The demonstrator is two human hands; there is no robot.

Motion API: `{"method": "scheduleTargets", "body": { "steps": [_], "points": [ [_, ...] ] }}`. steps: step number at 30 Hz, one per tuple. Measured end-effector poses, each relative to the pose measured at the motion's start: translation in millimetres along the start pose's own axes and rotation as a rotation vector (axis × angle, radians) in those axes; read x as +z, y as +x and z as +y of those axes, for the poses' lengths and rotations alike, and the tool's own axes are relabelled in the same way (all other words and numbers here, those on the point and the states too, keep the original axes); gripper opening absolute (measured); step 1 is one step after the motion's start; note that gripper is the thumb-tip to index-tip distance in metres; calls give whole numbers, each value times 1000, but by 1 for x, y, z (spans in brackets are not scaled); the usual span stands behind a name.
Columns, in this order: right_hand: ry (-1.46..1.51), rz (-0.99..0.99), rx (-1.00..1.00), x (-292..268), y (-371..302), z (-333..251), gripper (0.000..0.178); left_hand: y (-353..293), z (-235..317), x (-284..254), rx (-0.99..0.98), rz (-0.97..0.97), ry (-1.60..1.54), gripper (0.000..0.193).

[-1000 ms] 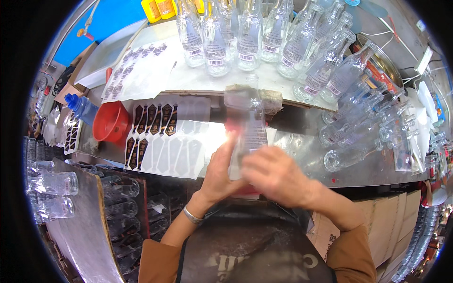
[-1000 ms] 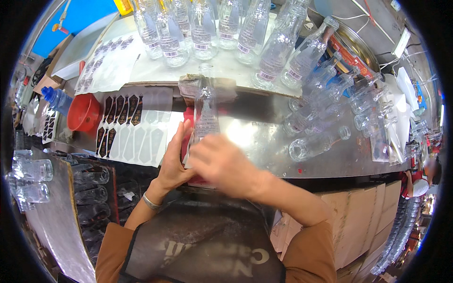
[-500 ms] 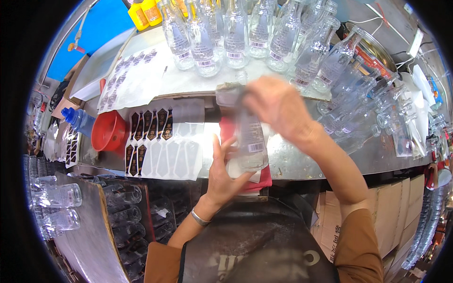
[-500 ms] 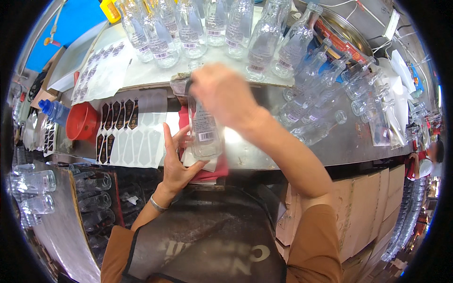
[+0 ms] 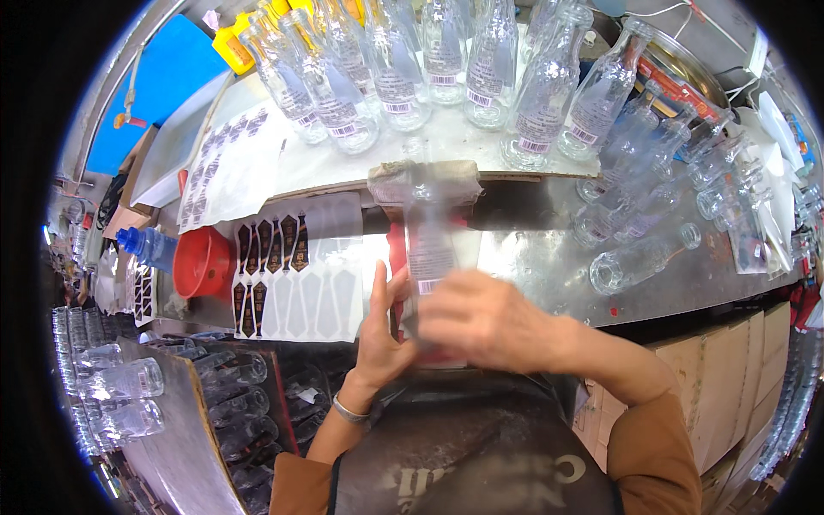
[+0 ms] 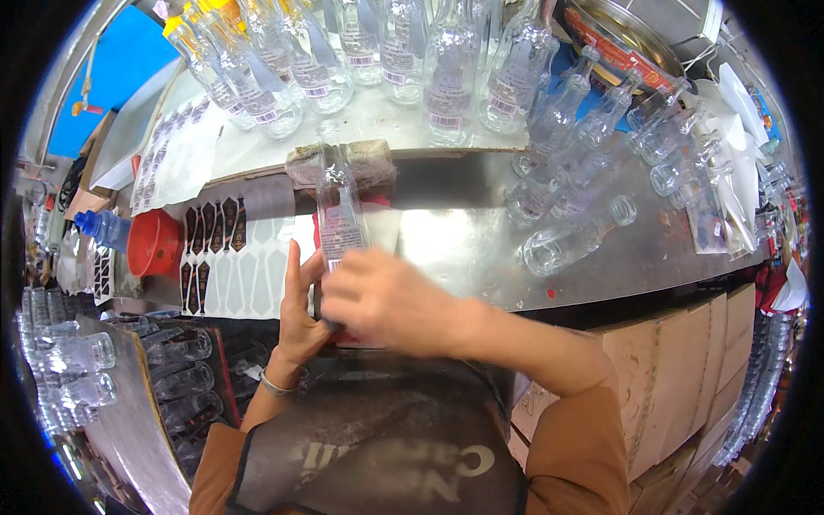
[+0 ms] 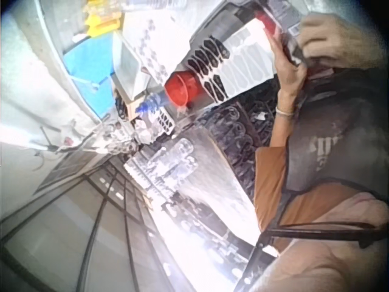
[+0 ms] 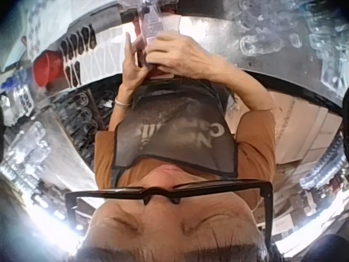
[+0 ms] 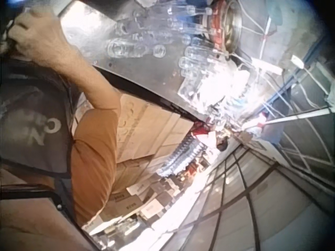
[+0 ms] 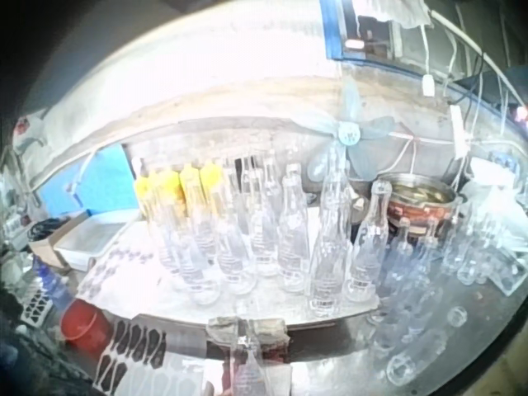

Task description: The person repeatedly picks clear plastic bottles, places each into a clear plastic sleeve, and applies a printed label to the sleeve using a handheld applicator. The labeled bottles are set aside on the counter. The process is repeated for multiple bottles in a continuous sequence.

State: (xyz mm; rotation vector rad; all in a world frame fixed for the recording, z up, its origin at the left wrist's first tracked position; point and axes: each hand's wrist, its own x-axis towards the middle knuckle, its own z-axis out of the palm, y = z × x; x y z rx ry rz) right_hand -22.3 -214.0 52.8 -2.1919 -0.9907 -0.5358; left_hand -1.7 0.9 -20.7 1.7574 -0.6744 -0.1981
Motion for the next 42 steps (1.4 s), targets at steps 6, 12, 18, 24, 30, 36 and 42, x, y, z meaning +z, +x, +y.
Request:
{"method": "scheduleTargets", "body": {
  "steps": [6, 12, 18, 24, 30, 36, 42],
  "points": [
    [100, 342, 342, -24, 6, 71, 16, 4, -4, -4, 10, -45, 9, 110],
    [360, 99, 373, -6, -57, -1, 29, 1, -7, -1, -12, -7, -9, 105],
    [54, 307, 535, -30, -3, 55, 28, -2, -2, 0, -29, 12, -10, 108],
    [-442, 304, 113, -37, 48, 63, 13, 5, 19, 20, -12, 100, 60, 113],
    [-218, -302, 101, -1, 32, 12, 9, 3, 13, 22, 35, 154, 166, 116],
    [-76, 132, 64, -11, 1, 19, 15, -2, 12, -1, 17, 50, -34, 106],
    [-83, 370, 370, -28, 20, 72, 24, 65, 22, -8, -369, 153, -474, 64]
  ]
}}
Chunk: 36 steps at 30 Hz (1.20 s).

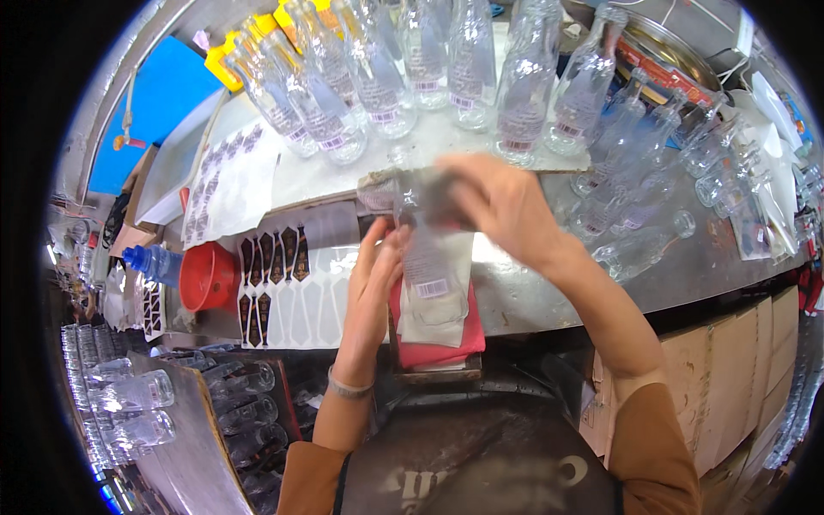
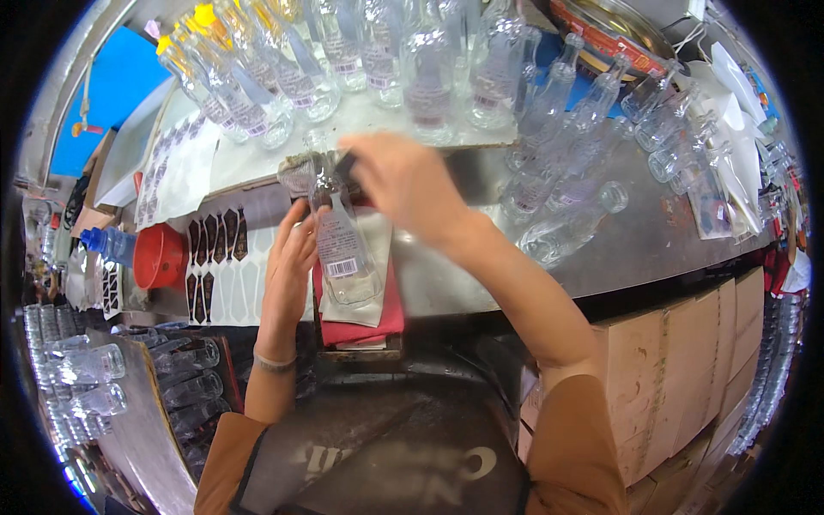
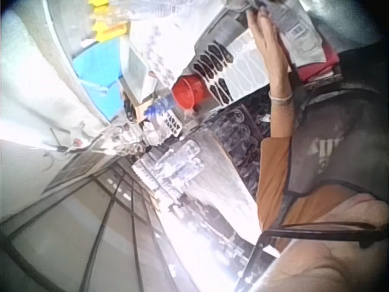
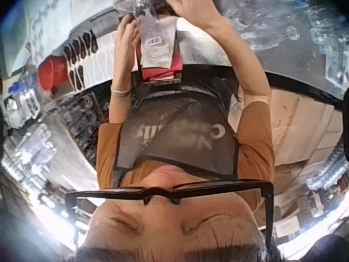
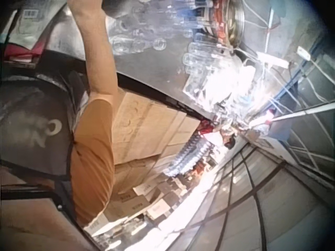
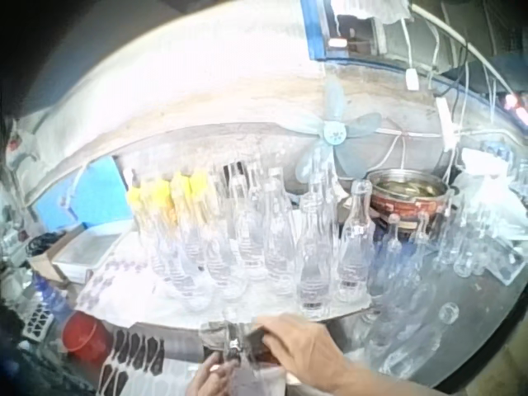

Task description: The person repeatedly picks clear plastic bottles, places each into a clear plastic sleeve, and applies a printed label to the sleeve using a handheld applicator. The labeled bottles are set aside on the counter. The process is repeated for multiple bottles in a continuous sequence.

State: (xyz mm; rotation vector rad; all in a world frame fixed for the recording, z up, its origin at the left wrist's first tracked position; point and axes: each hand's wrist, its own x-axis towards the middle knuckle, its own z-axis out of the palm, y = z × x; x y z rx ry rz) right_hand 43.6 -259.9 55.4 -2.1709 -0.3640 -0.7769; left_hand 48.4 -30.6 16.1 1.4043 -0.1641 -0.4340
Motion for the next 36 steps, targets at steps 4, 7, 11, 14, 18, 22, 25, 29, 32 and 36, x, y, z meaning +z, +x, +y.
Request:
{"method": "scheduleTargets", "body": {
  "steps": [4, 7, 11, 14, 18, 22, 25, 29, 32, 36],
  "points": [
    [660, -7, 578, -19, 17, 0, 22, 22, -5, 18, 10, -4, 85, 63],
    [423, -73, 527, -29, 15, -6, 31, -10, 21, 48, 125, -37, 122, 59],
    [380, -162, 121, -73, -17, -50, 44, -48, 7, 57, 423, -177, 389, 81],
    [334, -97, 186, -103, -70, -83, 37, -65, 22, 67, 397, -367, 444, 99],
    [78, 48, 252, -173, -110, -110, 32, -59, 21, 84, 551, -491, 595, 107],
    [-173, 302, 493, -251, -117, -100, 22, -53, 20, 96, 472, -464, 588, 90],
    [-532, 366, 461, -285, -113, -48, 25, -48, 12, 105, 385, -462, 594, 83],
    [-621, 389, 429, -315, -100, 52, 32, -39, 10, 124, 319, -449, 654, 79],
    [-607, 388, 433, -315, -90, 117, 40, -34, 9, 136, 290, -418, 670, 76],
    [-581, 372, 389, -301, -70, 158, 36, -29, 6, 140, 244, -392, 708, 75]
  ]
}}
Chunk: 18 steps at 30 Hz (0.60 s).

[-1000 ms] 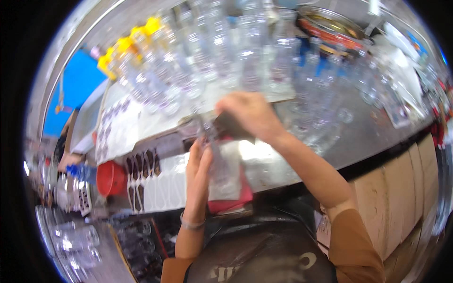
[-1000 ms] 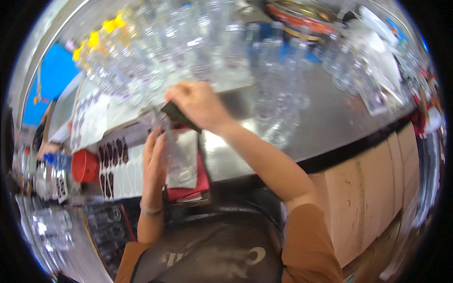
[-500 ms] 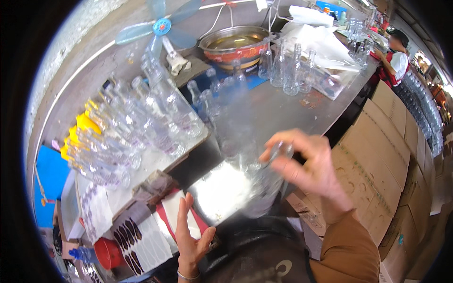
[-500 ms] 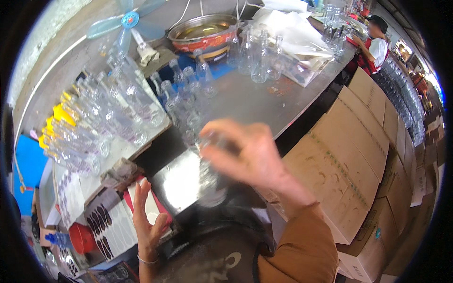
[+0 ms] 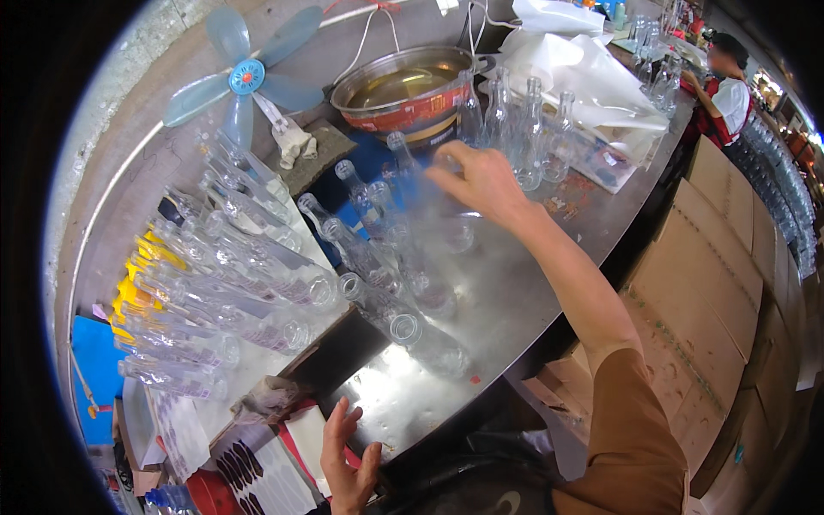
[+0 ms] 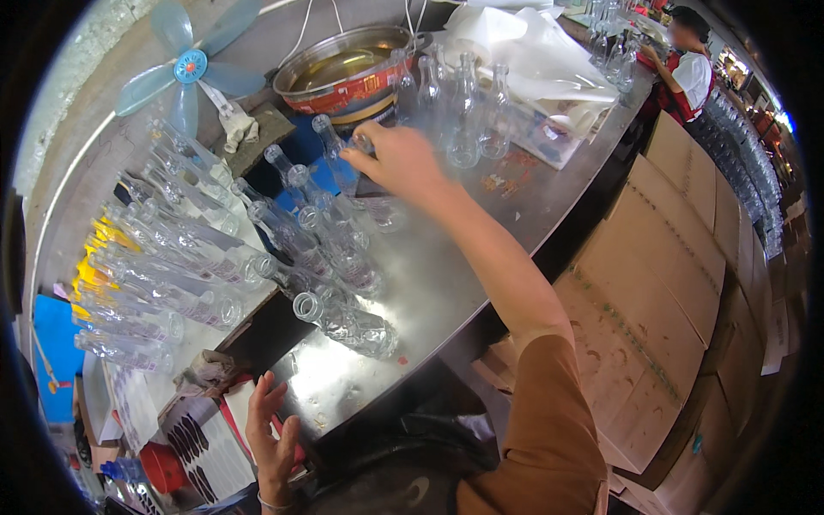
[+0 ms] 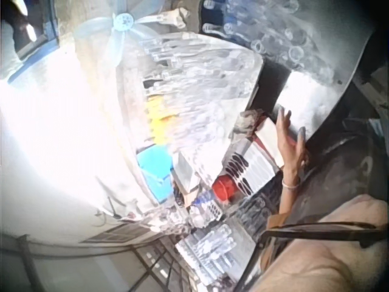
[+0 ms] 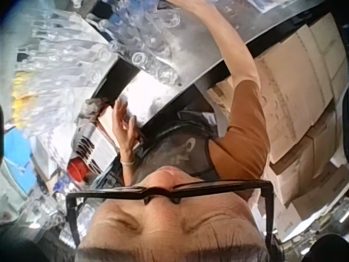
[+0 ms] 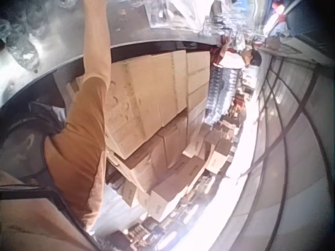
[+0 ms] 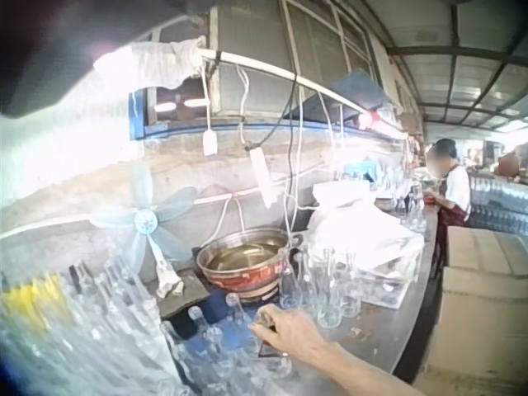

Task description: The person repeatedly picks clear plastic bottles, places each into a clear plastic sleeve, and applies a printed label to the sleeve using a handheld applicator. The labeled bottles are set aside on the counter. The process is repeated for multiple bottles in a continuous sequence.

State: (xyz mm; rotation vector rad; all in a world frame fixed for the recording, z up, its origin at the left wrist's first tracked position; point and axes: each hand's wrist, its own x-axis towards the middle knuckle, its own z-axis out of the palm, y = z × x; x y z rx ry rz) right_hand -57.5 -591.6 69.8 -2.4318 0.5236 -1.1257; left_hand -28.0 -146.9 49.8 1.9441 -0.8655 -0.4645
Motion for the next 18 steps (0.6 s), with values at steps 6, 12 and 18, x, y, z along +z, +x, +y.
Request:
{"method": "scheduleTargets", "body": {
  "steps": [6, 12, 18],
  "points": [
    [-3, -23, 28, 27, 13, -2, 41, 10, 2, 5, -27, -23, 14, 71],
    [-66, -93, 68, 18, 17, -4, 52, 3, -7, 0, 62, -23, 16, 70],
    [138, -24, -65, -34, -31, -90, 48, -14, -9, -12, 70, 24, -45, 68]
  ]
}}
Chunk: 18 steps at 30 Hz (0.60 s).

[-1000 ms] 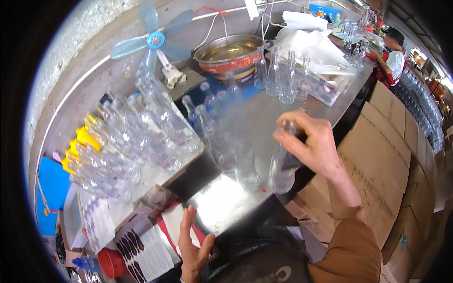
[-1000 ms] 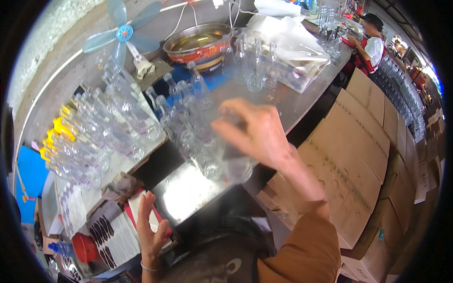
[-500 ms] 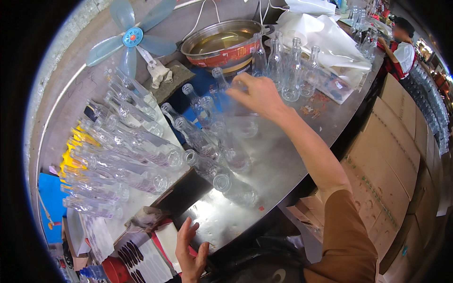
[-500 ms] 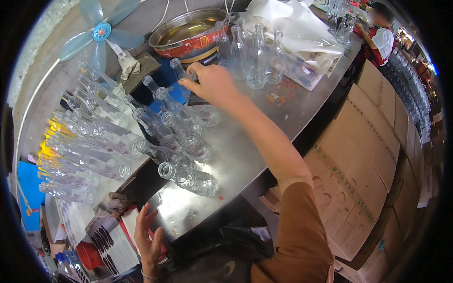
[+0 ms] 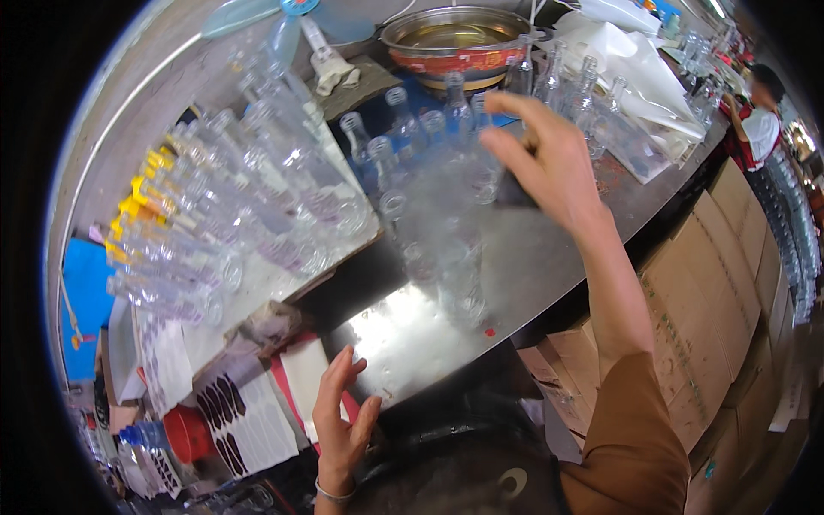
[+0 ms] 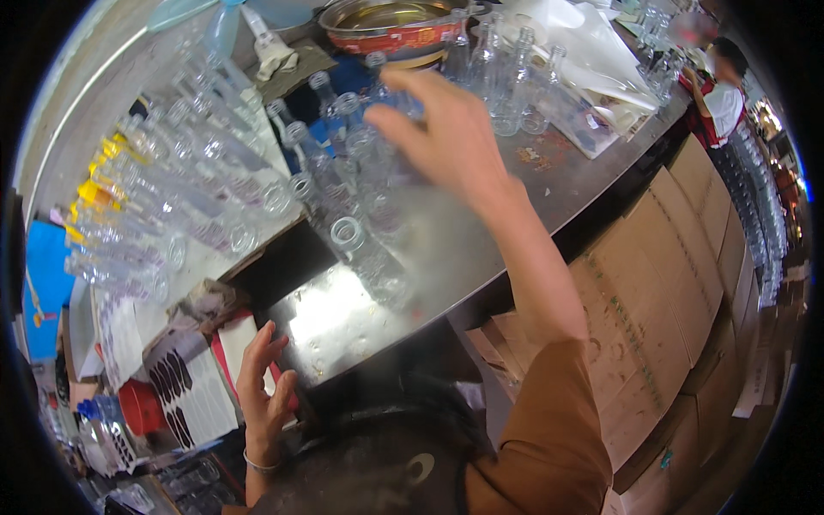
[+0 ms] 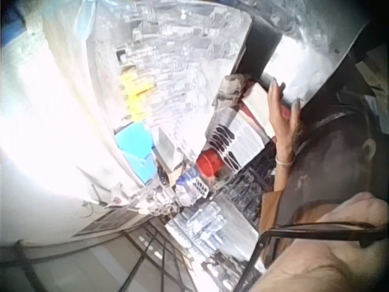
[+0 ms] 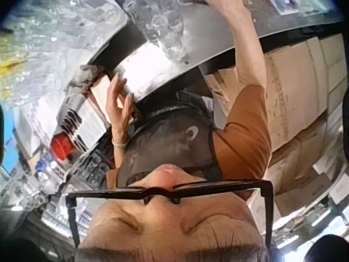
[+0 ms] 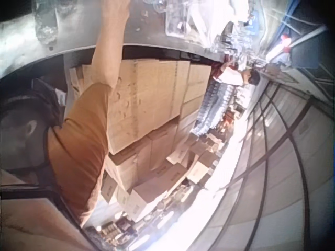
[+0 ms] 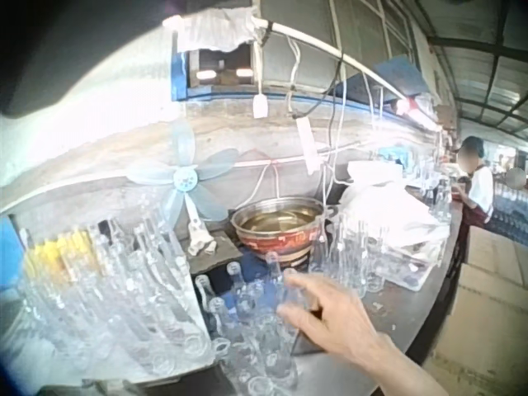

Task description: The person repeatedly picks clear plastic bottles, places each into a clear plastic sleeve, and applies a printed label to the sleeve using a handheld applicator. The labeled bottles are set aside on the counter. The process is repeated for multiple bottles in a continuous sequence.

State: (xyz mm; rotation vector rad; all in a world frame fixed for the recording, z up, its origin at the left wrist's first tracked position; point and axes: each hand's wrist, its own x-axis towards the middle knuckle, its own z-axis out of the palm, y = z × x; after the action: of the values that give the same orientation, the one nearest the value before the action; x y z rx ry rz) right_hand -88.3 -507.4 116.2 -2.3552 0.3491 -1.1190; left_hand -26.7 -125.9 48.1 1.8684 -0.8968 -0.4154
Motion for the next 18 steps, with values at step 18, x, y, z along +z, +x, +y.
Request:
{"method": "scheduleTargets", "body": {
  "steps": [18],
  "points": [
    [578, -504, 19, 138, -23, -219, 33, -22, -28, -56, 64, 167, -380, 90]
  ]
}}
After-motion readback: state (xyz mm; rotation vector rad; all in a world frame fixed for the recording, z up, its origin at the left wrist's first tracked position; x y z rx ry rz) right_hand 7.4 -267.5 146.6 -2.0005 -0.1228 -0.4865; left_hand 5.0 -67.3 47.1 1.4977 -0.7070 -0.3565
